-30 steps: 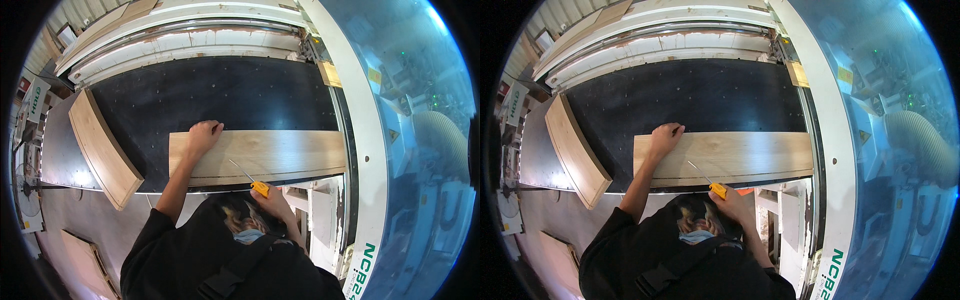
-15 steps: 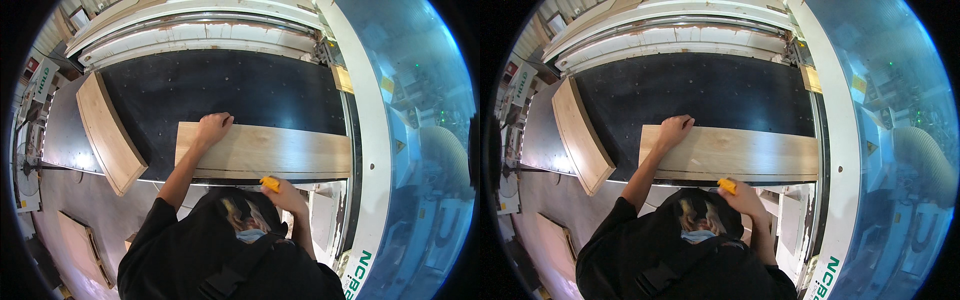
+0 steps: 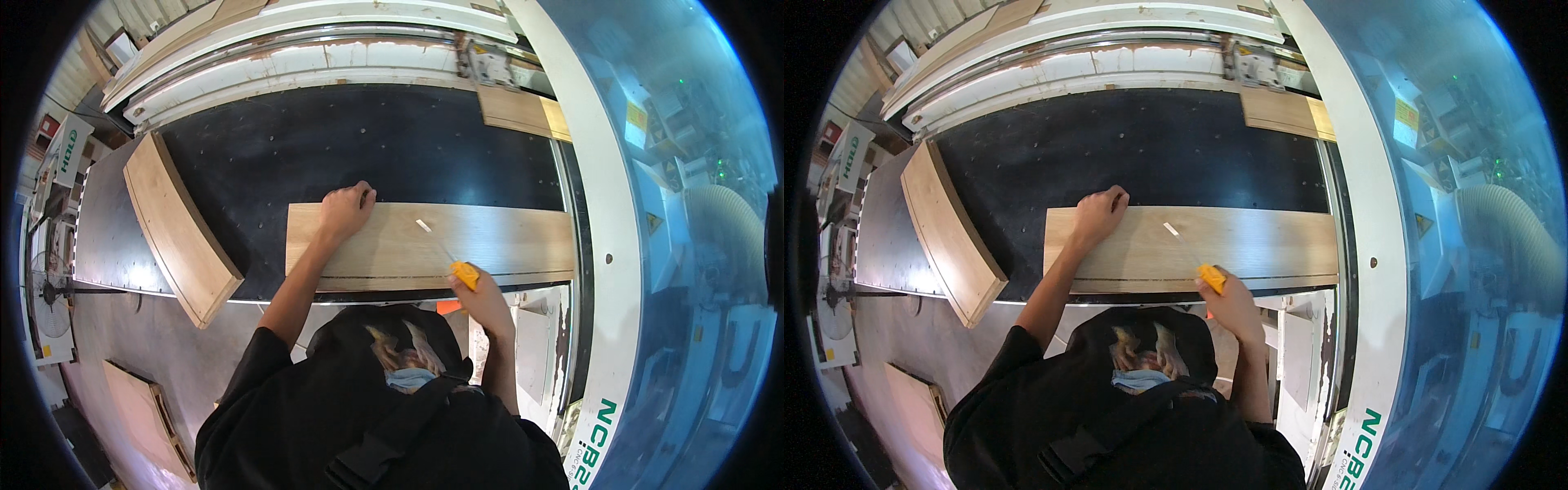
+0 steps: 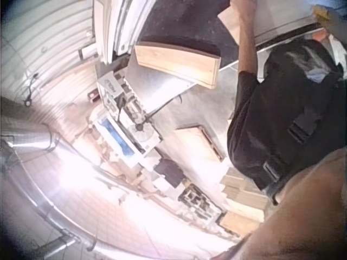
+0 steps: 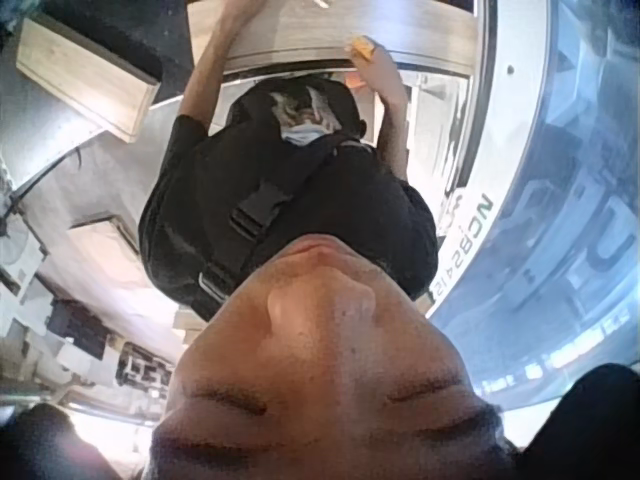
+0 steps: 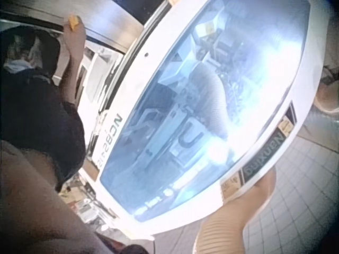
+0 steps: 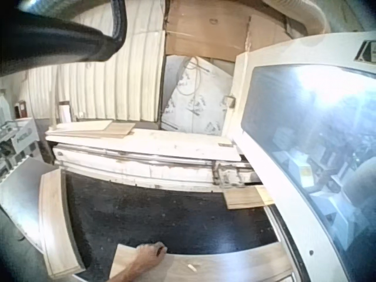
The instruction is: The person places wooden boards into a woodworking machine, uses a yellow hand tool to scrape the surface, and moves the boards into a stack.
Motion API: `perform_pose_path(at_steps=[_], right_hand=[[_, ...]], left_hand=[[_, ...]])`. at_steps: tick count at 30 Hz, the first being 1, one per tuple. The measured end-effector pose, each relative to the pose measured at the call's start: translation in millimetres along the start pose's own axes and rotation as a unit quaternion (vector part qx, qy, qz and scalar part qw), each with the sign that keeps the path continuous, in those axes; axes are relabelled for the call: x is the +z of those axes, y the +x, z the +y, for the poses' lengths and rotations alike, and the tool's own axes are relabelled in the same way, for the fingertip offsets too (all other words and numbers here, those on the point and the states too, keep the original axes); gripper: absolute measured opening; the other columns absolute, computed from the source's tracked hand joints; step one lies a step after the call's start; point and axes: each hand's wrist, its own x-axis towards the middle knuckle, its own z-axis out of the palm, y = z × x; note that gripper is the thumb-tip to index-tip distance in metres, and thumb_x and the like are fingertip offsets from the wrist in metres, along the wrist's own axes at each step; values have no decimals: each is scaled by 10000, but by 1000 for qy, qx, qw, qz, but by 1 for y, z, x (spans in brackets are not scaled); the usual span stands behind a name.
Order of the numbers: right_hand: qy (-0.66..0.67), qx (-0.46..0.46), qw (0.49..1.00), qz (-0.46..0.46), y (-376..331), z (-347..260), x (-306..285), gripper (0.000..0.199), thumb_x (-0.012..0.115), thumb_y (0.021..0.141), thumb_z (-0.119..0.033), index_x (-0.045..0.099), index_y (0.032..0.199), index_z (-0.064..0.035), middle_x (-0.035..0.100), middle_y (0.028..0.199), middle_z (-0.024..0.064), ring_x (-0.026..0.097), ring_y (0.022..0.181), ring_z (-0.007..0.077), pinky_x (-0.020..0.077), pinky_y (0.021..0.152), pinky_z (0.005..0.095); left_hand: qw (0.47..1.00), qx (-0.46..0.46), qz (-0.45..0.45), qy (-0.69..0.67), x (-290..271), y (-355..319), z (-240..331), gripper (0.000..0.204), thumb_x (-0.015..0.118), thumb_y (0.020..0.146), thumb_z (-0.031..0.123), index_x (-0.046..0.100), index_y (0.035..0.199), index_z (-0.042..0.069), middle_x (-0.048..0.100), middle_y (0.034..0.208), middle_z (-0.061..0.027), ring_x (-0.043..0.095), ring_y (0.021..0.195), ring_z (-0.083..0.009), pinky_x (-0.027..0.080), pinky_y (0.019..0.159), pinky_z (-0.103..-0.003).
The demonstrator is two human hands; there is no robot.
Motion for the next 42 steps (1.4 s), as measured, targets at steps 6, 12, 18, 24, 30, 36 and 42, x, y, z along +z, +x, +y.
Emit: perform_pose_path(at_steps=[6,12,18,24,30,36,42], right_hand=[[81,47,985,145,-6,21,-27,362,662,1017,-350,640,1068,7,604,773,69,554,681,187,475,663,344],[59,148,913,375,-26,94,-82,379,683,1012,-396,575,873,-61,514,643,-9,480,524,88,389,471,276],[207,119,928,286,-60,98,-93,278,686,1017,-326,638,951,-61,473,615,-42,438,504,60,381,469,242],[247,34,968,-24,-59,56,-57,375,699,989,-421,662,1091,-62,576,759,-24,539,620,74,472,528,230],[170,44,979,103,-59,51,-54,466,671,998,-437,664,1226,-31,716,937,136,691,875,278,536,775,383],[19,186,835,517,-88,146,-82,362,682,988,-301,669,1212,-17,717,937,268,708,897,435,553,758,454],[-176,218,764,581,-143,248,-57,274,702,960,-188,683,1187,-37,728,995,219,703,901,446,560,756,464]], left_hand=[[1000,23,9,14,7,1,-4,307,580,1010,277,716,871,40,722,808,-170,700,762,-377,550,723,-495],[999,21,14,23,5,-3,-3,316,578,1005,276,706,842,38,730,813,-146,707,762,-349,549,744,-483],[1000,17,1,-1,10,0,-3,282,587,1002,283,733,935,51,742,859,-131,716,804,-337,562,759,-468],[991,34,-66,-108,22,45,14,372,688,961,263,664,1276,67,703,1173,-183,681,1070,-344,536,958,-433],[988,145,-28,-35,80,178,45,600,705,956,369,523,1471,121,517,1448,-250,451,1381,-436,370,1152,-519],[973,113,-129,156,151,302,66,756,556,1007,553,257,1640,267,198,1682,-240,173,1568,-405,199,1227,-615],[962,83,-182,186,182,296,60,788,426,1015,664,199,1665,282,52,1728,-213,20,1600,-401,59,1231,-665]])
